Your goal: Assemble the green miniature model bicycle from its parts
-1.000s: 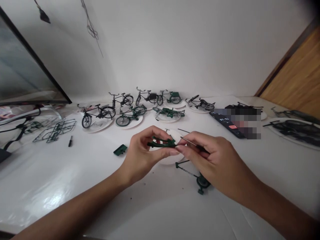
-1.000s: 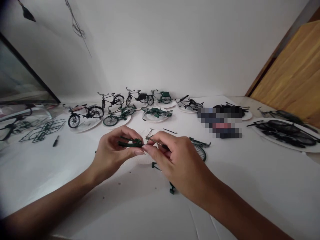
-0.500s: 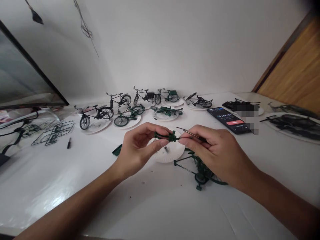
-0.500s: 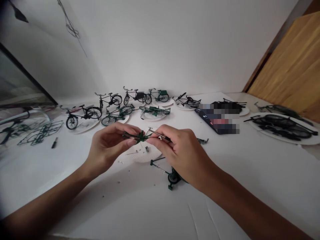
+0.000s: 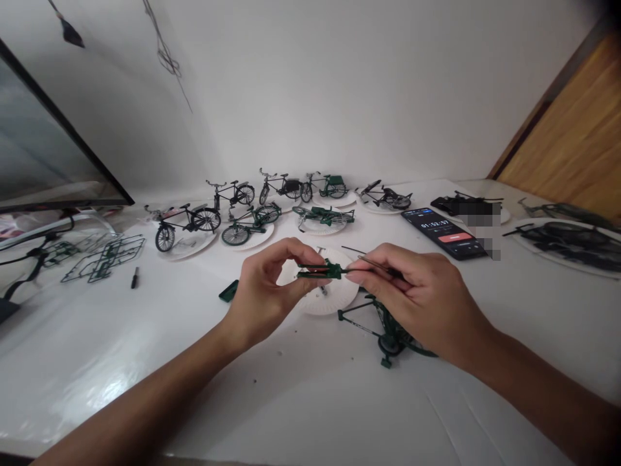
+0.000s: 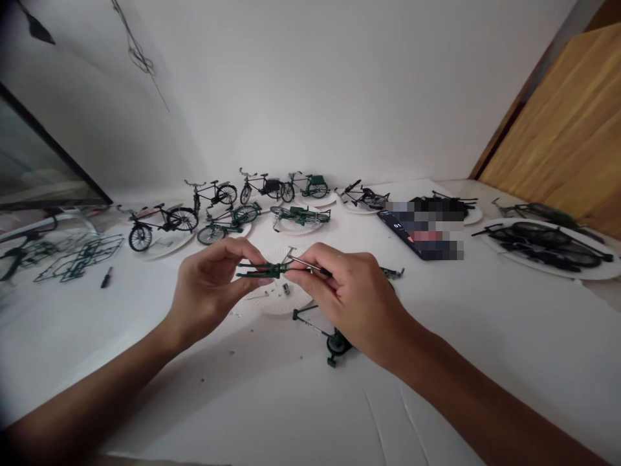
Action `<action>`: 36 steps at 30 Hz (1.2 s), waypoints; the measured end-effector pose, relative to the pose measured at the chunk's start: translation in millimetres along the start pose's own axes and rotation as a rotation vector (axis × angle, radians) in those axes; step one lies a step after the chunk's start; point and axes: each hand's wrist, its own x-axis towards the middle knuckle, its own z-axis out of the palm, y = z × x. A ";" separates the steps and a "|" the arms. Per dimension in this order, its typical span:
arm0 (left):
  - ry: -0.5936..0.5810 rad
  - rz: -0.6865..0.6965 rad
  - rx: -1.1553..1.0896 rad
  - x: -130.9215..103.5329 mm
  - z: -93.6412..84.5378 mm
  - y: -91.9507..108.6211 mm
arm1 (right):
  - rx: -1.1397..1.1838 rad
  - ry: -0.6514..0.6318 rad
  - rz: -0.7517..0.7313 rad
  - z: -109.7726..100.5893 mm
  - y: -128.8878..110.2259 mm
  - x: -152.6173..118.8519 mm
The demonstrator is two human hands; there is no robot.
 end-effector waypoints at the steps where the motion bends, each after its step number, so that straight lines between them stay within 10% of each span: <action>1: 0.001 0.005 0.018 -0.3 0.0 -0.3 | 0.003 0.001 0.003 -0.1 0.1 0.1; 14: -0.028 -0.029 0.141 2.3 -1.0 -6.8 | 0.010 -0.042 0.039 -0.6 2.8 -0.1; 23: 0.036 -0.335 -0.072 10.1 -2.6 -7.0 | 0.038 -0.130 0.087 -3.8 3.6 2.2; 36: -0.110 -0.408 -0.301 10.2 -6.5 -12.3 | -0.052 -0.039 -0.205 -6.6 2.0 3.5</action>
